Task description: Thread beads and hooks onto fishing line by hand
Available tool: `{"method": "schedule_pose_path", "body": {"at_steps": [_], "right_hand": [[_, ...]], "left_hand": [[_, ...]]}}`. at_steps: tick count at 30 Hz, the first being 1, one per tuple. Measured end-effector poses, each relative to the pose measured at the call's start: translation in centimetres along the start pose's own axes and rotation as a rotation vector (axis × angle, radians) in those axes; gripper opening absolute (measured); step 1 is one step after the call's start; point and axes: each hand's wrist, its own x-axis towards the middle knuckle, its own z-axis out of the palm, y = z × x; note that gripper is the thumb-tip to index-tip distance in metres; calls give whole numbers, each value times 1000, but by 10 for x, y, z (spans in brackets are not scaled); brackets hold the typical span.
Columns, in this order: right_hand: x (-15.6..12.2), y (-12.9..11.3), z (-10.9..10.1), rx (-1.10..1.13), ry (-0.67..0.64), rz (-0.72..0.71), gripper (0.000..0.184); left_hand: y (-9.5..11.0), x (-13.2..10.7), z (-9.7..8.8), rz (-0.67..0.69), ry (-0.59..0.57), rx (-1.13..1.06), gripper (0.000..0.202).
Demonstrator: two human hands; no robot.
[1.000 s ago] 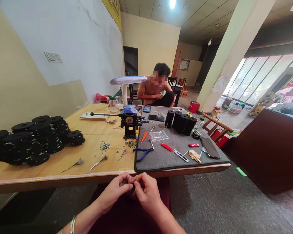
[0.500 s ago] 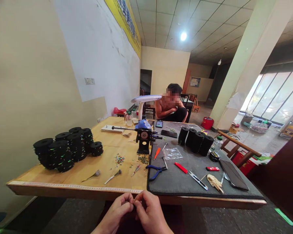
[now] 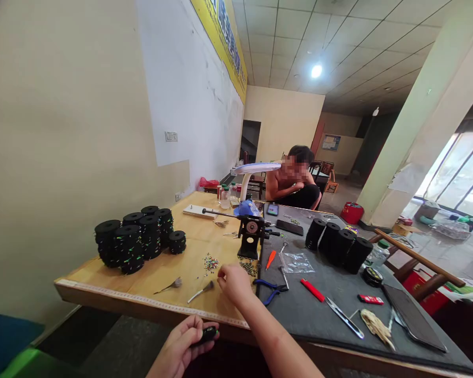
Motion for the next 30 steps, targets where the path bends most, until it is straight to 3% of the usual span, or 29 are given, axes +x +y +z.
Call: {"method": "schedule_pose_path", "body": {"at_steps": [7, 15, 20, 24, 28, 30], "right_hand": [[47, 3, 31, -92, -116, 94, 14], [58, 2, 40, -125, -138, 146, 16], [55, -4, 34, -67, -120, 124, 11], [31, -6, 14, 49, -86, 71, 10], [-25, -11, -9, 200, -68, 28, 15], [-56, -17, -16, 505, -79, 19, 16]], "left_hand": [[0, 4, -15, -2, 61, -53, 22], [11, -2, -18, 7, 34, -83, 20], [17, -4, -19, 10, 7, -79, 18], [16, -2, -20, 37, 28, -71, 18], [15, -3, -14, 69, 59, -25, 19], [14, -3, -9, 112, 42, 11, 19]]}}
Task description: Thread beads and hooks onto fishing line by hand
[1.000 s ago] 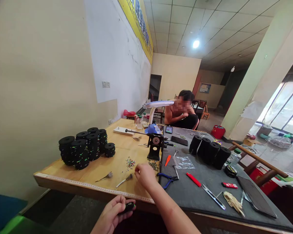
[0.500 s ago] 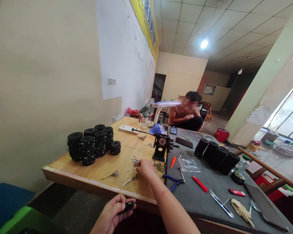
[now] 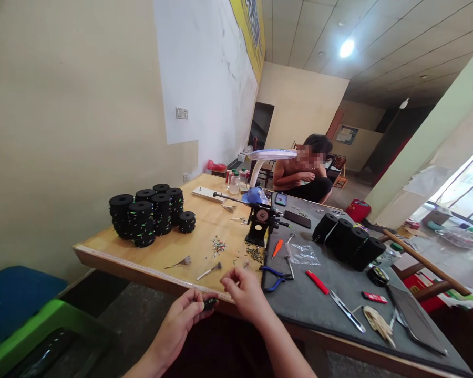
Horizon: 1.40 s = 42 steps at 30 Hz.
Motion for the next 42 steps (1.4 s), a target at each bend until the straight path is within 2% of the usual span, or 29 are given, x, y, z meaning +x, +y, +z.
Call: {"method": "schedule_pose_path", "body": {"at_steps": [4, 8, 17, 28, 42], "right_hand": [[-40, -12, 7, 389, -22, 47, 24], [-49, -14, 13, 497, 22, 69, 30], [-57, -12, 17, 411, 146, -11, 25], [-56, -13, 20, 429, 145, -33, 18], [-60, -17, 16, 208, 168, -67, 14]], "left_hand": [[-2, -1, 10, 135, -31, 143, 19], [-4, -2, 16, 216, -24, 275, 18], [-5, -3, 22, 263, -3, 343, 19], [-5, -3, 22, 315, 6, 394, 16], [-8, -7, 22, 359, 6, 477, 17]]}}
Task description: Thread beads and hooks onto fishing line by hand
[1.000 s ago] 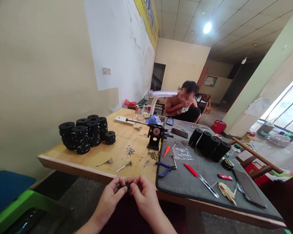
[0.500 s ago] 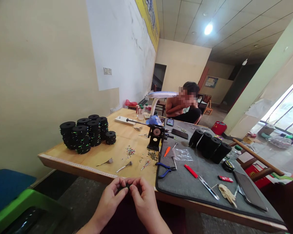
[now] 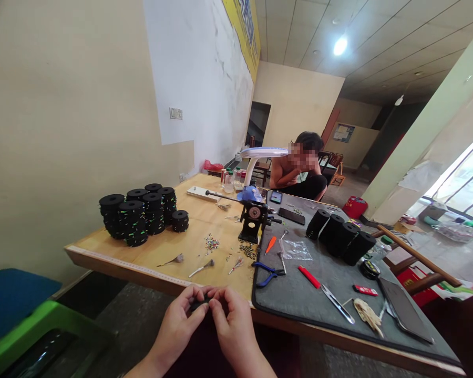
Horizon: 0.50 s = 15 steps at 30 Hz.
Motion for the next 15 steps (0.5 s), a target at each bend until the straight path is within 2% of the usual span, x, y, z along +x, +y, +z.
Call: {"method": "schedule_pose_path", "body": {"at_steps": [4, 8, 15], "right_hand": [[0, 2, 1, -31, 8, -20, 12], [0, 4, 0, 35, 1, -18, 10], [6, 15, 0, 461, -113, 112, 15]], "left_hand": [[-2, -1, 0, -8, -5, 3, 18], [-3, -2, 1, 16, 1, 3, 18], [-11, -4, 4, 13, -19, -18, 14]]}}
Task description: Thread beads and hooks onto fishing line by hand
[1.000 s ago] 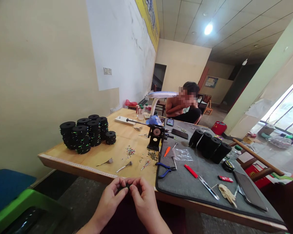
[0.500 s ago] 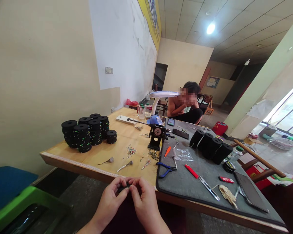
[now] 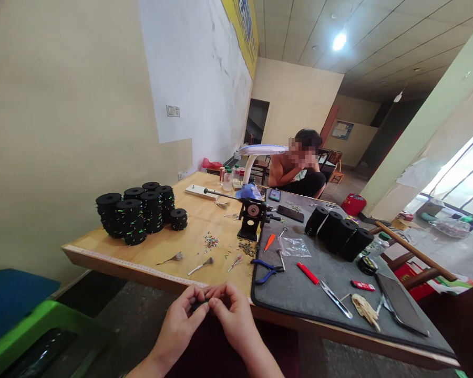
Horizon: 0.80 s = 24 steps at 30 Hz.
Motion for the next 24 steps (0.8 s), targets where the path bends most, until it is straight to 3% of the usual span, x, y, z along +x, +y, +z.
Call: {"method": "schedule_pose_path", "body": {"at_steps": [7, 14, 24], "right_hand": [[2, 5, -4, 299, -34, 135, 25], [4, -3, -8, 152, -4, 195, 33], [1, 2, -3, 117, 121, 125, 36]], "left_hand": [[9, 3, 1, -43, -54, -89, 13], [14, 4, 1, -78, -59, -89, 15], [6, 4, -1, -95, -52, -48, 15]]}}
